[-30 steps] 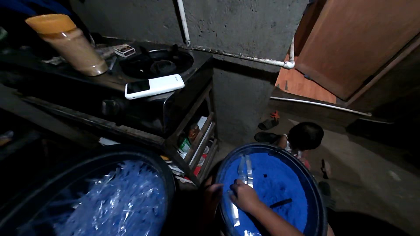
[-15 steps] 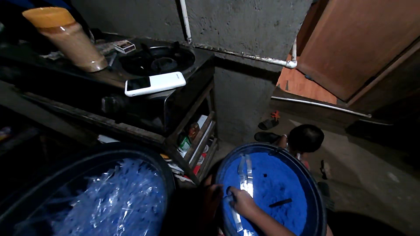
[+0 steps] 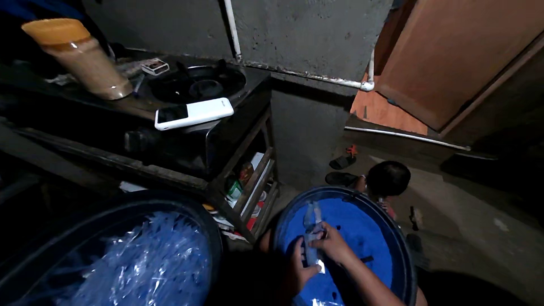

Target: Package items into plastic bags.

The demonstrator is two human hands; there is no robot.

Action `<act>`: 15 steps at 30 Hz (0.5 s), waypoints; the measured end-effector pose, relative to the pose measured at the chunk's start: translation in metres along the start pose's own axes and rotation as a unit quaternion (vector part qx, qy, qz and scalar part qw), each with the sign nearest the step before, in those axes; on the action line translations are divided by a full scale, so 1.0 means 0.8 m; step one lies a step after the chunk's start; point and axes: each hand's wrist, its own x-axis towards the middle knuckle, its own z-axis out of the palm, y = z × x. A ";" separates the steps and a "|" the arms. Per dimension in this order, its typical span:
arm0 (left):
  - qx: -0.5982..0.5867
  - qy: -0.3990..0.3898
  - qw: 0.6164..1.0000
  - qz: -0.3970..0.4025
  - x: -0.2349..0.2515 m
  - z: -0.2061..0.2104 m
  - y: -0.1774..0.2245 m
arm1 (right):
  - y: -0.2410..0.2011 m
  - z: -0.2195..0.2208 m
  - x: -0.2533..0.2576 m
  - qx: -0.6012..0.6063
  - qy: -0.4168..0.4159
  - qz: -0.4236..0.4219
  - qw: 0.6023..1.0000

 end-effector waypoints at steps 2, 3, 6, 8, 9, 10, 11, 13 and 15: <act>0.006 0.030 0.999 0.018 0.013 0.022 -0.003 | -0.007 -0.003 -0.004 0.026 0.044 -0.006 0.999; 0.011 0.046 0.999 0.016 0.018 0.030 0.000 | -0.008 -0.004 -0.006 0.045 0.061 -0.012 0.997; -0.077 0.064 0.995 0.005 0.024 0.042 0.019 | -0.007 -0.012 -0.013 0.127 0.087 -0.035 0.987; -0.202 0.033 0.978 0.027 0.025 0.041 0.020 | -0.004 -0.019 -0.022 0.198 0.090 -0.043 0.975; -0.258 0.000 0.966 0.034 0.025 0.036 0.017 | -0.001 -0.024 -0.027 0.222 0.084 -0.037 0.971; -0.297 -0.031 0.954 0.038 0.025 0.033 0.017 | 0.002 -0.029 -0.031 0.236 0.076 -0.023 0.969; -0.318 -0.057 0.946 0.035 0.023 0.029 0.020 | 0.006 -0.033 -0.035 0.239 0.061 -0.005 0.969; -0.340 -0.104 0.934 0.034 0.019 0.023 0.029 | 0.015 -0.038 -0.044 0.238 0.030 0.009 0.971; -0.353 -0.143 0.924 0.039 0.018 0.019 0.031 | 0.025 -0.037 -0.052 0.252 0.000 -0.012 0.968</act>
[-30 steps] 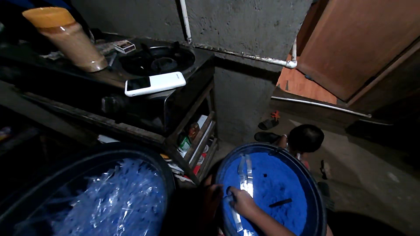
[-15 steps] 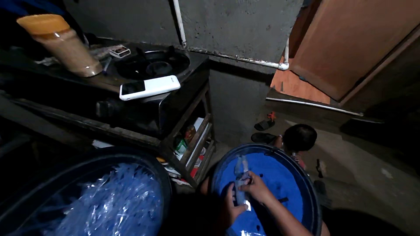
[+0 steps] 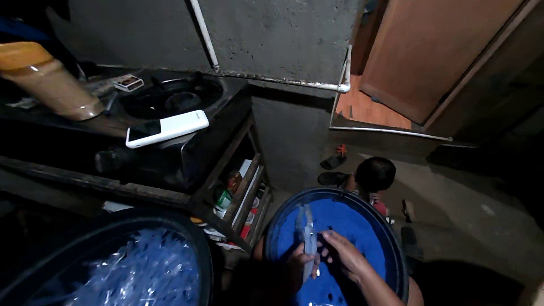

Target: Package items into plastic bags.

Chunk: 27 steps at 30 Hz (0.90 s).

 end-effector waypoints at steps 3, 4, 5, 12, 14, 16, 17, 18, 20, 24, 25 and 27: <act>0.012 -0.033 0.999 -0.021 -0.002 -0.002 0.003 | 0.009 -0.005 -0.011 0.012 -0.056 -0.044 0.997; 0.022 -0.045 0.998 -0.024 -0.003 -0.004 0.003 | 0.010 -0.004 -0.014 0.004 -0.060 -0.055 0.997; 0.035 -0.050 0.998 -0.025 -0.004 -0.005 0.003 | 0.010 -0.003 -0.017 -0.005 -0.057 -0.064 0.996; 0.113 -0.100 0.988 -0.030 -0.014 -0.004 0.009 | 0.008 -0.003 -0.026 -0.032 -0.030 -0.072 0.996; 0.103 -0.074 0.992 -0.025 -0.015 -0.006 0.004 | 0.008 -0.005 -0.027 -0.032 -0.025 -0.076 0.996; 0.096 -0.056 0.993 -0.027 -0.015 -0.006 0.003 | 0.008 -0.007 -0.028 -0.028 -0.020 -0.077 0.996; 0.092 -0.048 0.994 -0.028 -0.016 -0.006 0.002 | 0.009 -0.008 -0.029 -0.028 -0.018 -0.076 0.997; 0.090 -0.034 0.995 -0.027 -0.017 -0.005 0.002 | 0.009 -0.008 -0.029 -0.031 -0.013 -0.076 0.997; 0.082 -0.005 0.996 -0.024 -0.020 0.001 0.004 | 0.010 -0.009 -0.029 -0.037 -0.007 -0.076 0.996; 0.056 0.001 0.998 -0.016 -0.019 0.000 0.004 | 0.008 -0.010 -0.032 -0.034 -0.024 -0.069 0.997; 0.053 0.001 0.998 -0.017 -0.018 -0.001 0.003 | 0.008 -0.010 -0.033 -0.035 -0.034 -0.067 0.997; 0.044 -0.001 0.999 -0.019 -0.017 -0.002 0.002 | 0.008 -0.010 -0.033 -0.034 -0.043 -0.063 0.997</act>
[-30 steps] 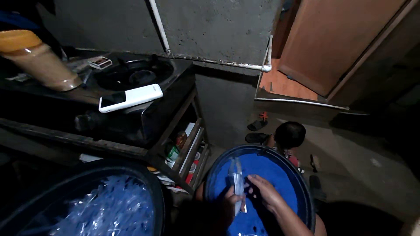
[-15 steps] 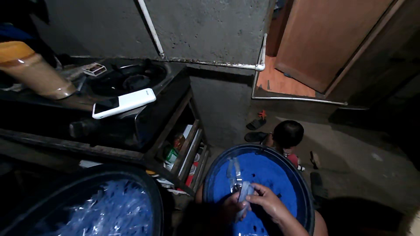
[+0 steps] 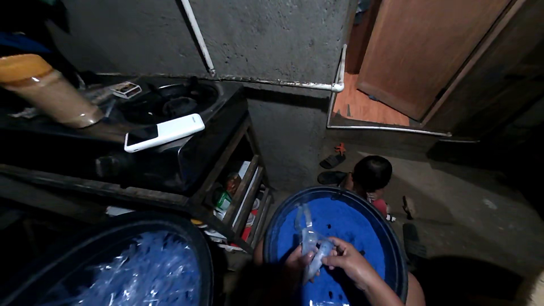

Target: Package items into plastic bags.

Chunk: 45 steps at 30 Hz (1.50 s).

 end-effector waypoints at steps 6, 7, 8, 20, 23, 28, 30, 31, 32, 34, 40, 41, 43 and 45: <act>-0.009 -0.016 1.000 0.002 0.000 -0.002 0.000 | -0.001 0.001 0.002 0.011 -0.006 0.005 1.000; -0.006 -0.012 1.000 -0.004 0.001 -0.001 0.000 | -0.001 0.001 0.002 0.010 -0.005 0.006 1.000; 0.000 -0.016 1.000 -0.007 0.001 -0.001 0.001 | -0.001 0.001 0.002 0.008 -0.003 0.008 1.000; 0.080 0.059 0.995 0.012 -0.005 0.006 0.002 | -0.004 0.008 0.000 0.026 0.014 0.034 0.999; 0.083 0.073 0.994 0.023 -0.009 0.009 0.007 | -0.001 0.008 -0.002 0.056 0.015 0.033 0.998; 0.098 0.045 0.994 0.023 -0.007 0.003 0.002 | 0.001 0.016 -0.002 0.041 0.021 0.026 0.999; 0.093 0.042 0.995 0.020 -0.007 0.004 0.002 | 0.000 0.019 -0.001 0.033 0.024 0.018 0.999; 0.093 0.045 0.995 0.016 -0.008 0.006 0.005 | 0.000 0.020 -0.001 0.034 0.027 0.013 0.999; 0.094 0.047 0.994 0.013 -0.009 0.007 0.006 | 0.001 0.021 -0.001 0.035 0.032 0.007 0.999; 0.104 0.059 0.993 0.007 -0.010 0.011 0.009 | 0.004 0.022 -0.001 0.029 0.047 -0.004 0.998; 0.053 0.113 0.990 0.062 -0.007 0.009 -0.002 | 0.010 0.023 -0.006 0.051 0.056 -0.056 0.996; 0.033 0.126 0.989 0.073 -0.004 0.009 -0.004 | 0.013 0.022 -0.007 0.039 0.056 -0.074 0.995; -0.022 0.160 0.984 0.080 0.003 0.009 -0.004 | 0.020 0.020 -0.011 -0.010 0.053 -0.122 0.991; -0.076 0.212 0.971 0.084 0.012 0.007 -0.003 | 0.028 0.018 -0.019 -0.075 0.046 -0.166 0.982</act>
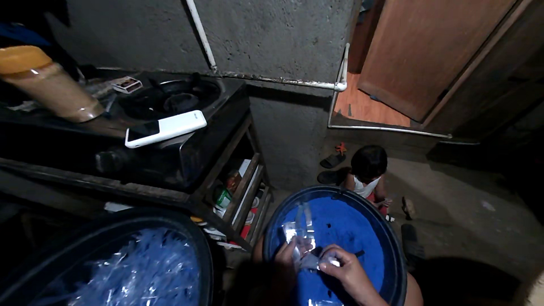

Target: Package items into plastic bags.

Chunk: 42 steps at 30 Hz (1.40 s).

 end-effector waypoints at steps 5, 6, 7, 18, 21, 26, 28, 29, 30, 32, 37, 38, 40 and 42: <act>-0.111 0.061 0.992 0.015 0.017 0.004 0.015 | 0.015 0.003 -0.032 -0.117 -0.064 -0.017 0.991; -0.120 0.071 0.990 0.015 0.018 0.007 0.019 | 0.017 0.005 -0.037 -0.124 -0.079 -0.001 0.989; -0.128 0.072 0.989 0.021 0.019 0.010 0.022 | 0.019 0.007 -0.042 -0.128 -0.090 0.012 0.988; -0.191 -0.046 0.979 0.062 0.022 0.019 0.043 | 0.026 -0.015 -0.034 -0.204 -0.175 0.095 0.959; -0.168 -0.073 0.982 0.046 0.022 0.016 0.045 | 0.018 -0.025 -0.023 -0.207 -0.126 0.146 0.959; 0.012 -0.101 0.994 -0.034 0.011 0.019 0.057 | -0.011 -0.038 -0.006 -0.240 -0.142 0.156 0.948; 0.081 -0.129 0.985 -0.075 0.006 0.023 0.058 | -0.024 -0.041 0.003 -0.212 -0.146 0.151 0.954; 0.109 -0.155 0.978 -0.090 0.005 0.023 0.056 | -0.031 -0.039 0.007 -0.178 -0.122 0.136 0.967; 0.132 -0.188 0.968 -0.101 0.005 0.024 0.053 | -0.036 -0.035 0.012 -0.127 -0.093 0.115 0.981; 0.162 -0.246 0.948 -0.121 0.002 0.027 0.045 | -0.044 -0.025 0.023 -0.021 -0.058 0.087 0.994; 0.210 -0.317 0.912 -0.153 -0.004 0.027 0.040 | -0.042 -0.012 0.037 0.093 0.053 0.058 0.993; 0.208 -0.317 0.911 -0.160 -0.005 0.025 0.041 | -0.040 -0.013 0.039 0.099 0.065 0.053 0.992; 0.209 -0.315 0.909 -0.176 -0.007 0.022 0.042 | -0.037 -0.018 0.041 0.112 0.068 0.054 0.990; 0.204 -0.316 0.907 -0.189 -0.007 0.021 0.043 | -0.037 -0.022 0.040 0.113 0.057 0.068 0.990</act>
